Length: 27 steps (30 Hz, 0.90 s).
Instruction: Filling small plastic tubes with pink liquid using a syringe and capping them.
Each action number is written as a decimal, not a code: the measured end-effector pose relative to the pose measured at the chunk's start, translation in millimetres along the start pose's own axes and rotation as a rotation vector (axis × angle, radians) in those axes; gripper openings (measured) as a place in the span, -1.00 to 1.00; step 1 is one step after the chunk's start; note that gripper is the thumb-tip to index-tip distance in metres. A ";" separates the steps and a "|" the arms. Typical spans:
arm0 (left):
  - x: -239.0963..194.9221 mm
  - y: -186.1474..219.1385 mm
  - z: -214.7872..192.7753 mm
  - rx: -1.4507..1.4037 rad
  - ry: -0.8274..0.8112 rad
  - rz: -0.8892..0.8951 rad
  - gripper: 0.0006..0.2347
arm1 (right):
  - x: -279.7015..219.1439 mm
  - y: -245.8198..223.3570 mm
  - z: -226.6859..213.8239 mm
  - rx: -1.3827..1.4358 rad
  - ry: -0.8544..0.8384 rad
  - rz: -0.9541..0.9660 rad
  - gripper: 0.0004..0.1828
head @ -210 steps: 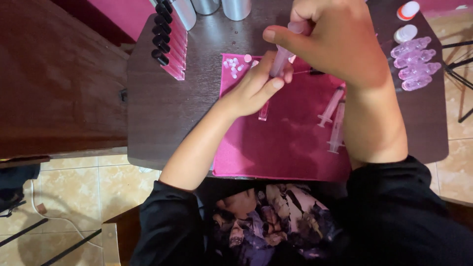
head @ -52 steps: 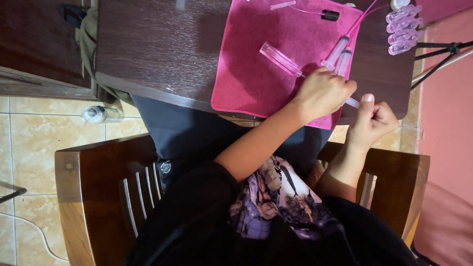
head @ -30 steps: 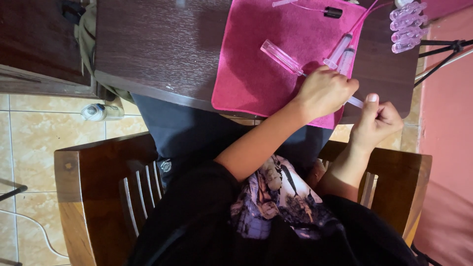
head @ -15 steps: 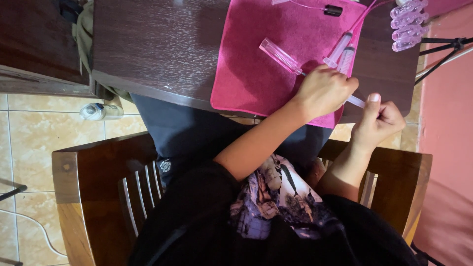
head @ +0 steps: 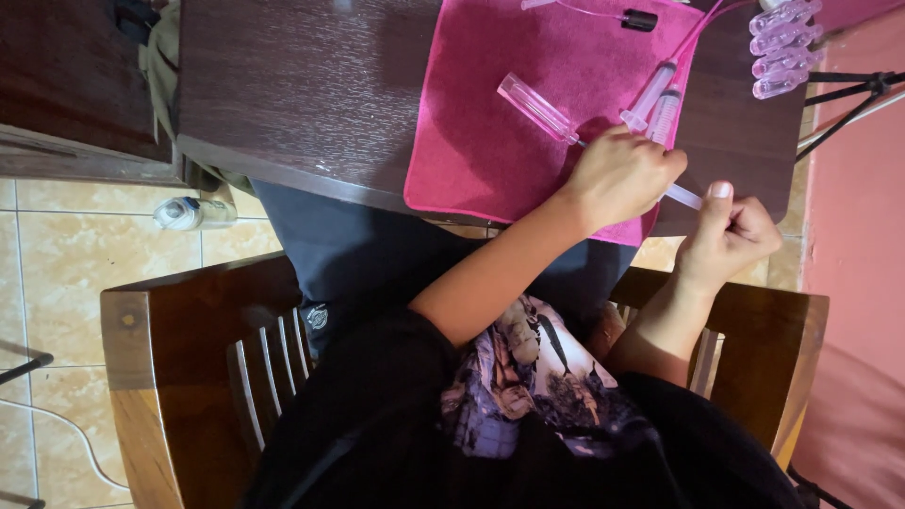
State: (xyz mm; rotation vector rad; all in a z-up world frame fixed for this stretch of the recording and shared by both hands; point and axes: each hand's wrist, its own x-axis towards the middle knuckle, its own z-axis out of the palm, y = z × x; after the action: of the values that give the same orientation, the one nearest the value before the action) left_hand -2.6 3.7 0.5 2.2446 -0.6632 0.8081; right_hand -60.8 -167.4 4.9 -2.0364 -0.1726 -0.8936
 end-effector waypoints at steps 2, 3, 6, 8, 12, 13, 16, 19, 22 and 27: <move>0.3 0.6 -0.4 -0.008 0.001 -0.005 -0.86 | 0.0 3.6 -1.2 0.013 0.002 -0.010 -0.28; 0.5 0.8 -0.6 -0.014 0.002 -0.009 -0.85 | 0.1 5.4 -1.7 0.027 0.004 -0.021 -0.26; 1.5 0.7 -3.5 -0.031 0.013 -0.007 -0.86 | 1.4 2.1 -2.4 0.035 -0.003 -0.012 -0.28; 0.9 1.3 -1.6 -0.029 0.019 -0.006 -0.87 | 1.2 0.4 -2.5 0.068 0.000 -0.005 -0.27; 0.5 1.5 2.6 -0.043 0.017 -0.012 -0.89 | 1.7 -3.6 -3.0 0.072 0.009 0.006 -0.26; 0.2 1.9 2.2 -0.042 0.017 -0.010 -0.89 | 1.4 -3.4 -4.6 0.073 0.011 0.005 -0.26; -0.3 2.4 1.0 -0.046 -0.006 -0.010 -0.88 | 1.7 -8.6 -5.6 0.008 0.004 0.010 -0.28; -0.4 3.2 0.9 -0.056 0.024 -0.014 -0.89 | 3.0 -17.2 -3.8 0.006 0.002 0.015 -0.25; -0.3 3.5 0.6 -0.042 0.023 -0.012 -0.88 | 2.3 -13.2 -5.5 -0.001 0.011 0.018 -0.27; -0.7 3.9 1.0 -0.038 0.035 -0.022 -0.89 | 1.8 -16.5 -7.2 0.024 -0.018 0.027 -0.32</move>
State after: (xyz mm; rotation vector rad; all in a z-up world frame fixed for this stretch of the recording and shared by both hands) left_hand -5.2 0.6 1.0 2.1953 -0.6315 0.8154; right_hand -70.4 -163.3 19.6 -2.0201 -0.1647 -0.8534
